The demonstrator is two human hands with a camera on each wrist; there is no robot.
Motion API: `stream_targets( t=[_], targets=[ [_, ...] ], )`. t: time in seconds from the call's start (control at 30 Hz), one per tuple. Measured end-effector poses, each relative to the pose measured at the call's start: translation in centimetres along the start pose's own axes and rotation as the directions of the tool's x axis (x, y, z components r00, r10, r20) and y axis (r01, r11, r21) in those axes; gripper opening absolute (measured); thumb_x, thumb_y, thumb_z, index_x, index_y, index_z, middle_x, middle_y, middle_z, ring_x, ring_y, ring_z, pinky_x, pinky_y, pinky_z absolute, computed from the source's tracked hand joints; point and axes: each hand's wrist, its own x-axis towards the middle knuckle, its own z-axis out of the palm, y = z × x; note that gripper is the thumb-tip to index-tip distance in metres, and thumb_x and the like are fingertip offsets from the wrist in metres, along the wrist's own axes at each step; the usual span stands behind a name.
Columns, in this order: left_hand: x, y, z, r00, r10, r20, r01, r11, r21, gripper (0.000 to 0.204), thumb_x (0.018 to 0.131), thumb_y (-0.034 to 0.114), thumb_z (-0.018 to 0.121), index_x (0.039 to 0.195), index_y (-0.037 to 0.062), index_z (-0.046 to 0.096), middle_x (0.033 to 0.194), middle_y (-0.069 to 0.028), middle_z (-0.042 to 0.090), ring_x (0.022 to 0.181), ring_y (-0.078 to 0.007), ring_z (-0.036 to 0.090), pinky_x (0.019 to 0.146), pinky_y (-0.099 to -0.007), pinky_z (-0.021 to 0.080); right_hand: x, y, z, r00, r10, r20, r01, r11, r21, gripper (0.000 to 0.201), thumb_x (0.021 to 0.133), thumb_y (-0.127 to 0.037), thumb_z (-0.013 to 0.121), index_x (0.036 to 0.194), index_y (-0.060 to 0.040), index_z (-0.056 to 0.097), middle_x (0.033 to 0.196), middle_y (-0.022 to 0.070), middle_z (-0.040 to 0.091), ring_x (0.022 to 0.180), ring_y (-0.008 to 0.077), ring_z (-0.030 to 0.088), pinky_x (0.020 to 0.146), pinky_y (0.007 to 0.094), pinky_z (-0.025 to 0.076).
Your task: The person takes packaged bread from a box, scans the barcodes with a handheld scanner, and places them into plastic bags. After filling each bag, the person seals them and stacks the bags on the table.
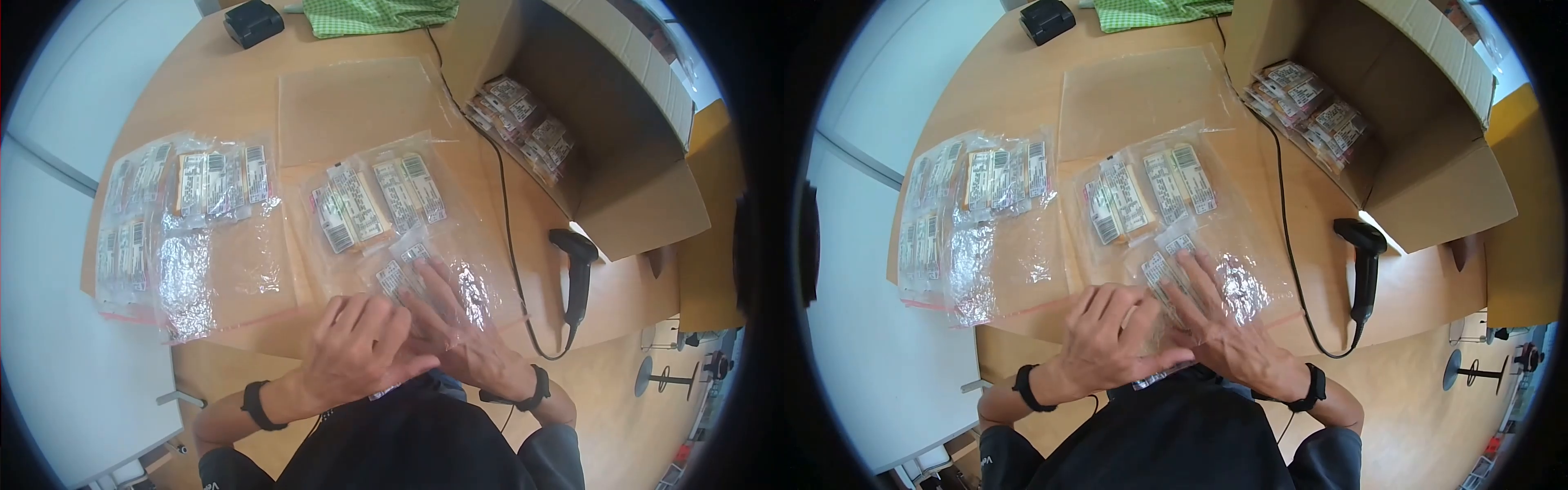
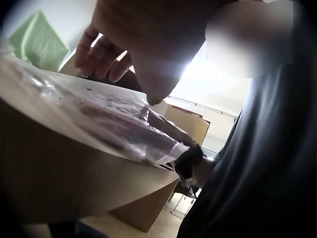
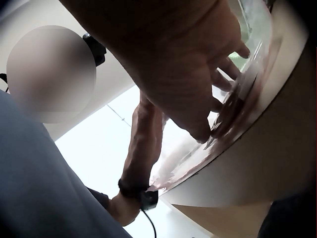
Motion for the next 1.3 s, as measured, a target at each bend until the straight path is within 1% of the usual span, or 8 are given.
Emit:
stream_targets(
  t=[0.07, 0.13, 0.43, 0.83, 0.9, 1.1, 1.17, 1.3],
  targets=[
    [-0.2, -0.3, 0.6, 0.993, -0.12, -0.017, 0.121, 0.992, 0.02, 0.062, 0.09, 0.047, 0.075, 0.124, -0.0025, 0.061, 0.122, -0.0172, 0.06, 0.1, -0.0364, 0.063, 0.088, -0.0462, 0.053, 0.0, -0.2, -0.3, 0.997, 0.08, 0.002, -0.08, 0.99, 0.113, 0.067, 0.081, -0.024, 0.083, 0.139, -0.0024, 0.059, 0.156, 0.0236, 0.044, 0.144, 0.0461, 0.042, 0.112, 0.059, 0.041],
    [-0.4, -1.0, 1.3, 0.972, -0.233, -0.039, 0.235, 0.971, 0.045, 0.065, 0.091, 0.049, 0.073, 0.126, -0.0036, 0.06, 0.123, -0.0181, 0.059, 0.102, -0.0363, 0.062, 0.089, -0.0457, 0.053, 0.0, -0.7, 0.0, 0.998, 0.054, -0.027, -0.054, 0.999, 0.008, 0.067, 0.082, -0.025, 0.083, 0.14, -0.0027, 0.059, 0.155, 0.0235, 0.045, 0.144, 0.0453, 0.042, 0.11, 0.0593, 0.042],
    [1.4, -2.5, 2.9, 0.995, -0.101, -0.01, 0.1, 0.991, -0.09, 0.075, 0.091, 0.052, 0.072, 0.135, -0.0058, 0.057, 0.136, -0.0245, 0.053, 0.117, -0.0423, 0.056, 0.102, -0.0466, 0.046, -0.2, -0.2, 0.4, 0.994, 0.079, -0.07, -0.089, 0.984, -0.157, 0.074, 0.081, -0.035, 0.084, 0.143, -0.0029, 0.057, 0.158, 0.0215, 0.043, 0.145, 0.0422, 0.041, 0.114, 0.0581, 0.035],
    [-1.1, -2.9, 3.3, 0.996, -0.089, 0.02, 0.09, 0.996, -0.013, 0.088, 0.083, 0.065, 0.074, 0.137, -0.0034, 0.058, 0.148, -0.0181, 0.055, 0.132, -0.0329, 0.054, 0.108, -0.0475, 0.041, 0.3, -0.4, 0.0, 0.99, 0.134, -0.04, -0.138, 0.981, -0.137, 0.072, 0.083, -0.03, 0.082, 0.145, -0.0061, 0.056, 0.157, 0.0246, 0.044, 0.142, 0.0459, 0.045, 0.113, 0.0593, 0.037],
    [-1.3, -3.0, 3.7, 0.996, -0.085, 0.023, 0.085, 0.996, 0.011, 0.085, 0.086, 0.061, 0.073, 0.138, -0.0032, 0.057, 0.147, -0.0185, 0.055, 0.132, -0.0339, 0.054, 0.111, -0.0483, 0.038, 0.4, -0.2, -0.2, 0.966, 0.232, -0.112, -0.251, 0.947, -0.2, 0.072, 0.083, -0.03, 0.082, 0.143, -0.0014, 0.056, 0.153, 0.0268, 0.047, 0.139, 0.0463, 0.048, 0.112, 0.0569, 0.039],
    [-1.2, -3.3, 3.9, 0.984, 0.05, -0.17, -0.066, 0.994, -0.088, 0.07, 0.091, 0.045, 0.076, 0.138, -0.0022, 0.056, 0.146, -0.0228, 0.054, 0.128, -0.0398, 0.057, 0.107, -0.0514, 0.046, 0.3, -1.2, 1.9, 0.982, 0.114, -0.149, -0.136, 0.979, -0.151, 0.074, 0.082, -0.032, 0.081, 0.143, 0.0003, 0.055, 0.154, 0.0232, 0.048, 0.137, 0.0456, 0.05, 0.106, 0.057, 0.045],
    [-1.4, -3.3, 3.7, 0.977, 0.054, -0.207, -0.072, 0.994, -0.078, 0.068, 0.091, 0.043, 0.077, 0.137, -0.0021, 0.056, 0.144, -0.0231, 0.054, 0.125, -0.04, 0.059, 0.104, -0.0508, 0.049, 0.5, -2.4, 2.0, 0.985, 0.168, 0.035, -0.161, 0.977, -0.14, 0.075, 0.084, -0.032, 0.078, 0.145, 0.003, 0.052, 0.159, 0.023, 0.043, 0.137, 0.045, 0.05, 0.105, 0.0557, 0.048],
    [-1.7, -2.8, 3.5, 0.972, -0.001, -0.237, -0.031, 0.991, -0.13, 0.059, 0.091, 0.033, 0.078, 0.134, -0.0019, 0.058, 0.137, -0.0215, 0.059, 0.12, -0.0395, 0.062, 0.099, -0.0478, 0.054, 1.1, -1.5, 3.0, 0.999, -0.007, -0.05, -0.003, 0.981, -0.194, 0.071, 0.092, -0.029, 0.072, 0.151, 0.0004, 0.046, 0.162, 0.0244, 0.036, 0.133, 0.045, 0.054, 0.105, 0.0524, 0.049]
  ],
)
